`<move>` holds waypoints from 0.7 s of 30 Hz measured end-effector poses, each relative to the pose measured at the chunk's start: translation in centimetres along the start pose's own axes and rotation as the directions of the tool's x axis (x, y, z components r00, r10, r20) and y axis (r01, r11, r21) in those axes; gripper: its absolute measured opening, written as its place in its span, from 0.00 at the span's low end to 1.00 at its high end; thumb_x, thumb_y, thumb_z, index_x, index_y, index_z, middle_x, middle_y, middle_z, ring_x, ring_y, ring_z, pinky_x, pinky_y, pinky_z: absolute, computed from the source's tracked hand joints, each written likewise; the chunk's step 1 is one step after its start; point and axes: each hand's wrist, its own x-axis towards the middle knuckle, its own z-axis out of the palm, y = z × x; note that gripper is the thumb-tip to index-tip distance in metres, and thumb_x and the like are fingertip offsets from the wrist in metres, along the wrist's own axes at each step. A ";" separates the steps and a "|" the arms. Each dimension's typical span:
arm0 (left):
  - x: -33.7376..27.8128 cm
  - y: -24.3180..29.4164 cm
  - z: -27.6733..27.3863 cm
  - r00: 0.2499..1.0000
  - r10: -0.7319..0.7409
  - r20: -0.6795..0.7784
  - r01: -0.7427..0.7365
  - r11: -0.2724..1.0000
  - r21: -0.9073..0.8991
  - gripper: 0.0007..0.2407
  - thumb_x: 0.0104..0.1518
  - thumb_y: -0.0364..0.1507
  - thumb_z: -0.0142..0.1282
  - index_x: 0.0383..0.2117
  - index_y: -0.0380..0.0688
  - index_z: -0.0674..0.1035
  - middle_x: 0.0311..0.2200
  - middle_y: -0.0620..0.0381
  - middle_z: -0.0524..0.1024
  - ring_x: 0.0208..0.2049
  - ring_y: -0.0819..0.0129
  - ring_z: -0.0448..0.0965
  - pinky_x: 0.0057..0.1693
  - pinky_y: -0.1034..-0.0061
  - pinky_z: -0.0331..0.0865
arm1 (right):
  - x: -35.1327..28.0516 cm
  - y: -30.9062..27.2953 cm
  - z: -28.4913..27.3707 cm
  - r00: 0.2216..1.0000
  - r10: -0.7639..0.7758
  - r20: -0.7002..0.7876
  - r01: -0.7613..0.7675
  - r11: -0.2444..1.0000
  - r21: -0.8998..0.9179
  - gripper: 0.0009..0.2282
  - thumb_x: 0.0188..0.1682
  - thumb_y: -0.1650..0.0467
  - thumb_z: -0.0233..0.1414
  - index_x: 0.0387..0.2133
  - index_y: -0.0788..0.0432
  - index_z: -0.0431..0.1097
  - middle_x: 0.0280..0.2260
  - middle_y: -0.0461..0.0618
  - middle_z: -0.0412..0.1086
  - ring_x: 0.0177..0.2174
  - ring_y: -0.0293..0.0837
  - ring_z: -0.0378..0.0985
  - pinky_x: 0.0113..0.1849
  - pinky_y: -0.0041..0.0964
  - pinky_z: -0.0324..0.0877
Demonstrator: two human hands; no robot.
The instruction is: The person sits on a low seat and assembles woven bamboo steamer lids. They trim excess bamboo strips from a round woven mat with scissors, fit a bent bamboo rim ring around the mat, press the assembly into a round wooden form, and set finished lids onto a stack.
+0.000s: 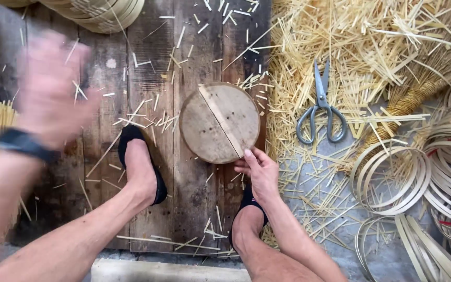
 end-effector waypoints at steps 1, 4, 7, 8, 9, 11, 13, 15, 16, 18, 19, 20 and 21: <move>-1.3 0.7 0.2 0.995 -0.092 -0.042 0.087 0.992 -0.096 0.17 0.56 0.31 0.54 0.50 0.41 0.68 0.50 0.46 0.66 0.53 0.61 0.62 0.54 0.72 0.63 | -0.5 0.7 -0.8 1.000 0.020 -0.003 -0.020 0.999 -0.036 0.12 0.52 0.71 0.55 0.46 0.66 0.74 0.36 0.52 0.77 0.31 0.39 0.82 0.32 0.35 0.80; -4.6 -1.5 1.3 0.923 -0.370 -0.106 0.304 0.871 -0.387 0.10 0.56 0.31 0.48 0.40 0.40 0.68 0.42 0.53 0.67 0.44 0.65 0.62 0.49 0.73 0.62 | -1.5 3.3 -2.8 0.999 -0.032 0.027 0.035 0.993 -0.109 0.12 0.53 0.71 0.54 0.45 0.69 0.73 0.33 0.55 0.77 0.30 0.42 0.82 0.32 0.35 0.81; -6.3 -2.5 0.7 0.785 -0.614 -0.078 0.430 0.632 -0.645 0.06 0.56 0.31 0.42 0.29 0.40 0.67 0.34 0.59 0.67 0.35 0.70 0.62 0.43 0.73 0.62 | -1.7 3.9 -3.3 0.989 -0.127 0.081 0.139 0.977 -0.161 0.11 0.54 0.72 0.53 0.45 0.70 0.73 0.34 0.56 0.77 0.30 0.41 0.81 0.32 0.35 0.80; -6.3 -1.3 1.7 0.730 -0.681 -0.047 0.449 0.531 -0.719 0.07 0.56 0.30 0.40 0.26 0.40 0.67 0.31 0.61 0.67 0.32 0.71 0.62 0.41 0.73 0.62 | -1.7 3.7 -3.3 0.983 -0.152 0.100 0.169 0.968 -0.185 0.11 0.55 0.72 0.52 0.45 0.70 0.73 0.34 0.56 0.77 0.30 0.42 0.80 0.32 0.35 0.80; -6.4 -1.4 1.6 0.733 -0.678 -0.048 0.446 0.533 -0.719 0.07 0.56 0.30 0.40 0.26 0.40 0.67 0.31 0.61 0.67 0.32 0.71 0.62 0.41 0.73 0.62 | -1.6 3.3 -3.0 0.983 -0.157 0.101 0.173 0.968 -0.183 0.11 0.55 0.72 0.52 0.45 0.70 0.73 0.34 0.56 0.77 0.30 0.42 0.80 0.32 0.35 0.80; -6.2 -1.5 1.5 0.714 -0.699 -0.035 0.484 0.529 -0.698 0.07 0.56 0.31 0.40 0.26 0.40 0.64 0.30 0.61 0.64 0.32 0.71 0.60 0.41 0.72 0.60 | -1.1 2.2 -2.3 0.992 -0.101 0.074 0.110 0.985 -0.129 0.12 0.56 0.70 0.50 0.47 0.68 0.72 0.33 0.56 0.76 0.28 0.42 0.80 0.30 0.35 0.78; -6.5 -0.5 1.2 0.700 -0.714 -0.032 0.494 0.515 -0.700 0.07 0.56 0.31 0.40 0.25 0.41 0.64 0.30 0.61 0.64 0.31 0.71 0.59 0.40 0.73 0.59 | -1.6 1.1 -1.3 0.996 -0.025 0.091 0.040 0.986 -0.162 0.12 0.56 0.69 0.49 0.49 0.64 0.70 0.32 0.55 0.76 0.28 0.42 0.80 0.30 0.34 0.78; -6.9 -0.1 1.0 0.685 -0.728 -0.034 0.499 0.503 -0.706 0.07 0.55 0.31 0.40 0.25 0.41 0.63 0.29 0.61 0.64 0.31 0.71 0.59 0.40 0.73 0.59 | -1.3 1.4 -0.8 0.992 0.050 0.113 -0.028 0.980 -0.196 0.13 0.56 0.68 0.48 0.51 0.60 0.67 0.31 0.55 0.76 0.28 0.42 0.81 0.30 0.34 0.78; -6.9 0.0 0.9 0.687 -0.726 -0.035 0.496 0.503 -0.708 0.07 0.55 0.31 0.39 0.24 0.41 0.63 0.28 0.62 0.63 0.31 0.72 0.58 0.39 0.73 0.59 | -0.7 2.2 -0.6 0.988 0.075 0.138 -0.054 0.987 -0.151 0.12 0.56 0.68 0.49 0.46 0.65 0.68 0.32 0.56 0.76 0.28 0.43 0.81 0.30 0.35 0.78; -6.9 0.1 0.6 0.689 -0.723 -0.038 0.493 0.507 -0.707 0.07 0.55 0.30 0.39 0.23 0.41 0.63 0.28 0.63 0.63 0.30 0.72 0.58 0.39 0.74 0.59 | -0.6 2.6 0.1 0.982 0.099 0.164 -0.082 0.991 -0.103 0.12 0.57 0.68 0.50 0.41 0.70 0.69 0.32 0.57 0.76 0.28 0.44 0.81 0.30 0.36 0.79; -6.9 0.1 0.5 0.683 -0.729 -0.035 0.506 0.508 -0.697 0.07 0.55 0.30 0.39 0.23 0.42 0.61 0.27 0.63 0.61 0.30 0.72 0.57 0.38 0.73 0.58 | -1.2 2.2 0.6 0.969 0.157 0.193 -0.125 0.978 -0.170 0.12 0.56 0.68 0.50 0.39 0.69 0.70 0.31 0.56 0.77 0.27 0.44 0.81 0.29 0.37 0.79; -7.0 0.1 0.6 0.679 -0.734 -0.028 0.519 0.507 -0.688 0.07 0.55 0.30 0.40 0.24 0.43 0.59 0.27 0.63 0.60 0.30 0.72 0.55 0.38 0.72 0.57 | -1.8 1.7 0.9 0.953 0.214 0.215 -0.161 0.957 -0.239 0.12 0.55 0.67 0.50 0.38 0.68 0.72 0.29 0.56 0.78 0.26 0.44 0.82 0.29 0.37 0.80; -7.1 -0.2 0.7 0.681 -0.732 -0.026 0.520 0.508 -0.687 0.07 0.55 0.30 0.40 0.24 0.43 0.59 0.27 0.63 0.60 0.30 0.72 0.55 0.38 0.72 0.57 | -2.5 1.3 1.0 0.954 0.212 0.213 -0.160 0.958 -0.238 0.12 0.55 0.67 0.50 0.38 0.68 0.72 0.29 0.56 0.78 0.26 0.44 0.82 0.29 0.37 0.80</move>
